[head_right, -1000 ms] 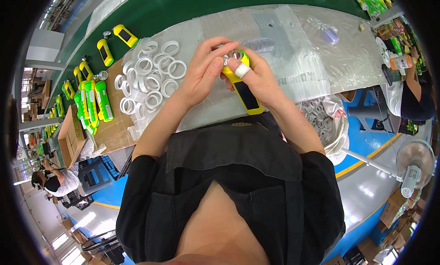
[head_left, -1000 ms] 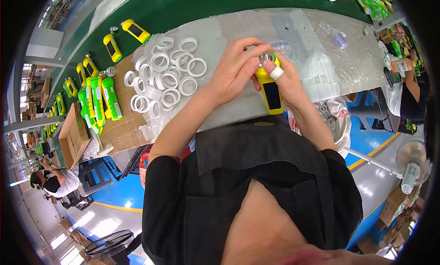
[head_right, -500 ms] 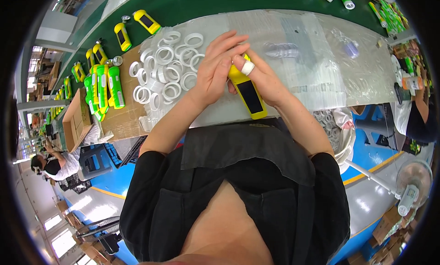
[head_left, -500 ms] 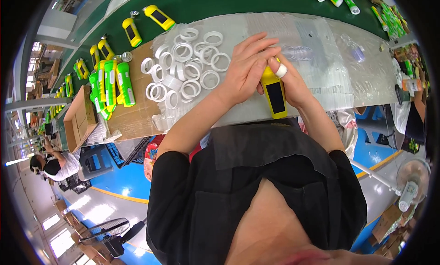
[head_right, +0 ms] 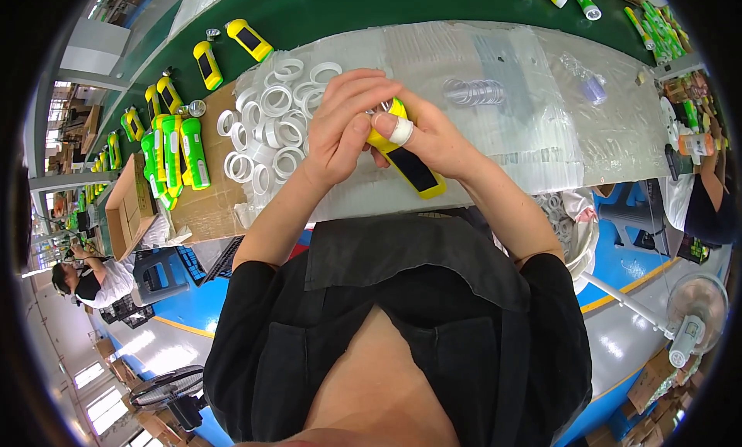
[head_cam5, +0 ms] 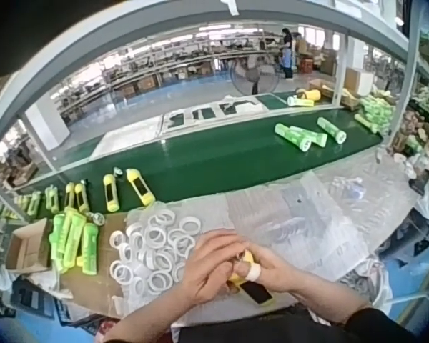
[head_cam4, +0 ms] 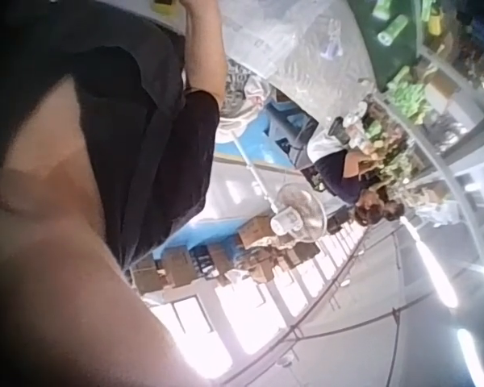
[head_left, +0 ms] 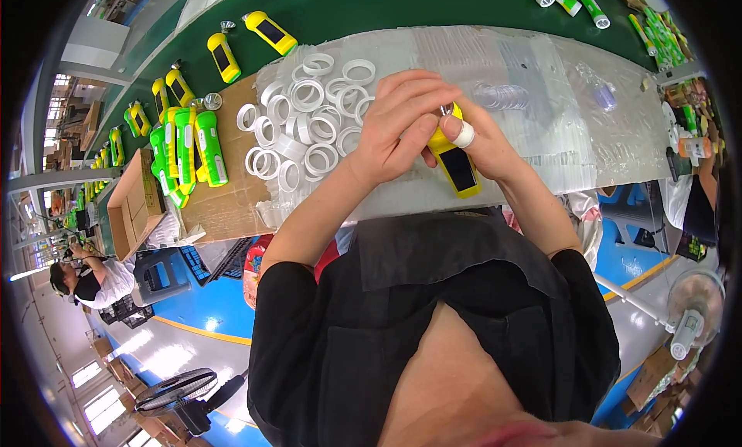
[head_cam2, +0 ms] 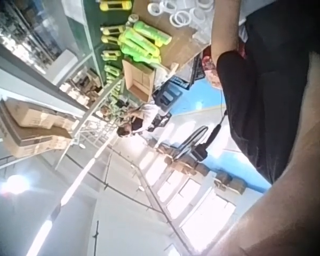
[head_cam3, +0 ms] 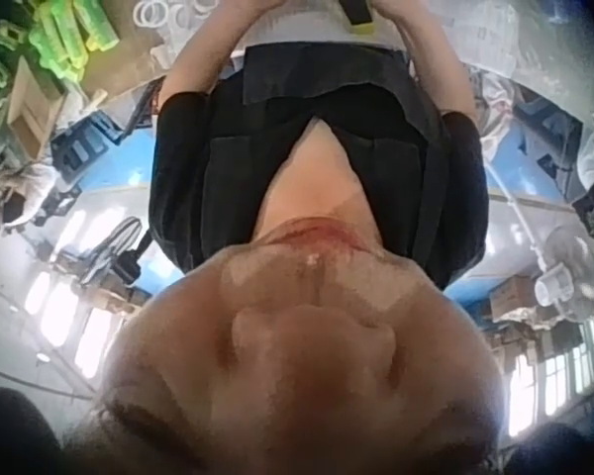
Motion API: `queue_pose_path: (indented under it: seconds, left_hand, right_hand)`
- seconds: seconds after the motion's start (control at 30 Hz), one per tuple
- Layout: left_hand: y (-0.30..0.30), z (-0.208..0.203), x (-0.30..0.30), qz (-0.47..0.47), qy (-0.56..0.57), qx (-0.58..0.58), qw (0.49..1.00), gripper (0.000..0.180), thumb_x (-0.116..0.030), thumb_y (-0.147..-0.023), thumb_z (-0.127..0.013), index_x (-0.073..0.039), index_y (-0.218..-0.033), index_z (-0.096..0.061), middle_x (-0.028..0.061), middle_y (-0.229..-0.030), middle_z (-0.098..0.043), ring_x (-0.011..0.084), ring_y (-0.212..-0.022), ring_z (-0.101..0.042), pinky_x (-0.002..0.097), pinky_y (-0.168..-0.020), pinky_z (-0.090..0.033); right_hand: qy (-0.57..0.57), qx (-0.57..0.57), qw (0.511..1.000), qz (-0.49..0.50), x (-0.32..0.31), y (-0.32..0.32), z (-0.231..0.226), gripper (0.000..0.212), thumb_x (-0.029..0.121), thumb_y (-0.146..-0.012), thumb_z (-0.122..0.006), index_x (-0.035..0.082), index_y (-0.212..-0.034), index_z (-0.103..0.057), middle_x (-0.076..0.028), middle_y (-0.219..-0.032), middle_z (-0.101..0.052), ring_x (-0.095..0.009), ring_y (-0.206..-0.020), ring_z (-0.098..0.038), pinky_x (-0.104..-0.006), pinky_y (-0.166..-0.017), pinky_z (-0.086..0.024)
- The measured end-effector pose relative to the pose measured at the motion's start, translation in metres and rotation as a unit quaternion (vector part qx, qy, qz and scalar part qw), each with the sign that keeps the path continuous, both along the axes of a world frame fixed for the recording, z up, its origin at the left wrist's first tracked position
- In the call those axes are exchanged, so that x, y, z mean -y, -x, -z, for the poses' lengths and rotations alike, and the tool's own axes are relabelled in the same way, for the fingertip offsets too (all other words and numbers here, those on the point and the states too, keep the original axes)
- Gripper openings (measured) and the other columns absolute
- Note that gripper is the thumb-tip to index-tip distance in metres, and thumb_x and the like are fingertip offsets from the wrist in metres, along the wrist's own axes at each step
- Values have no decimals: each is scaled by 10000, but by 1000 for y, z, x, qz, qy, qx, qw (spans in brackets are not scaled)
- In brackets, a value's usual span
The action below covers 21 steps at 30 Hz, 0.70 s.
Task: Assembling white plastic rings onto the heads of rechargeable flashlights on an assembly line.
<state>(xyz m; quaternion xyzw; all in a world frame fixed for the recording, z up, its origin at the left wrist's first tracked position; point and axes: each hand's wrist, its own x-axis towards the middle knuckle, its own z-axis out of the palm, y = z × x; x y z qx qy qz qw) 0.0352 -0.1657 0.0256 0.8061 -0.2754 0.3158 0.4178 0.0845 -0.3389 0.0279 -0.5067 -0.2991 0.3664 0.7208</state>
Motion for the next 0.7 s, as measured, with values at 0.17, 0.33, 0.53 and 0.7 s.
queue_pose_path:
  seconds: [0.17,0.33,0.53,0.7]
  left_hand:
    - [-2,1,4,15,18,13,1000,303,-127,-877,-520,-37,-1127,-664,113,-1080,-645,332,-1076,-564,422,-955,-416]
    - [-1,-5,8,27,42,-10,999,313,-122,-868,-524,-37,-1141,-651,117,-1064,-642,340,-1065,-561,424,-937,-428]
    - [-9,-2,7,51,18,-15,998,332,-212,-958,-430,-5,-1129,-625,144,-1106,-650,358,-1073,-562,433,-923,-445]
    - [-13,1,6,64,26,20,997,250,-70,-846,-546,-47,-1081,-627,94,-1094,-651,336,-1056,-578,423,-941,-425]
  right_hand:
    - [-7,4,1000,-24,4,-1,3,527,455,-942,-591,24,-1221,-471,-87,-915,-599,-162,-716,-618,-296,-670,-514]
    - [-5,13,1000,-25,7,1,8,542,475,-934,-596,20,-1202,-476,-83,-913,-599,-160,-718,-623,-295,-670,-516]
    - [-25,11,999,-27,6,-2,10,559,482,-915,-623,15,-1186,-477,-80,-911,-596,-162,-726,-628,-294,-668,-519]
    - [-49,48,998,-5,0,-5,12,547,445,-906,-654,10,-1187,-476,-78,-923,-594,-162,-742,-628,-298,-669,-523]
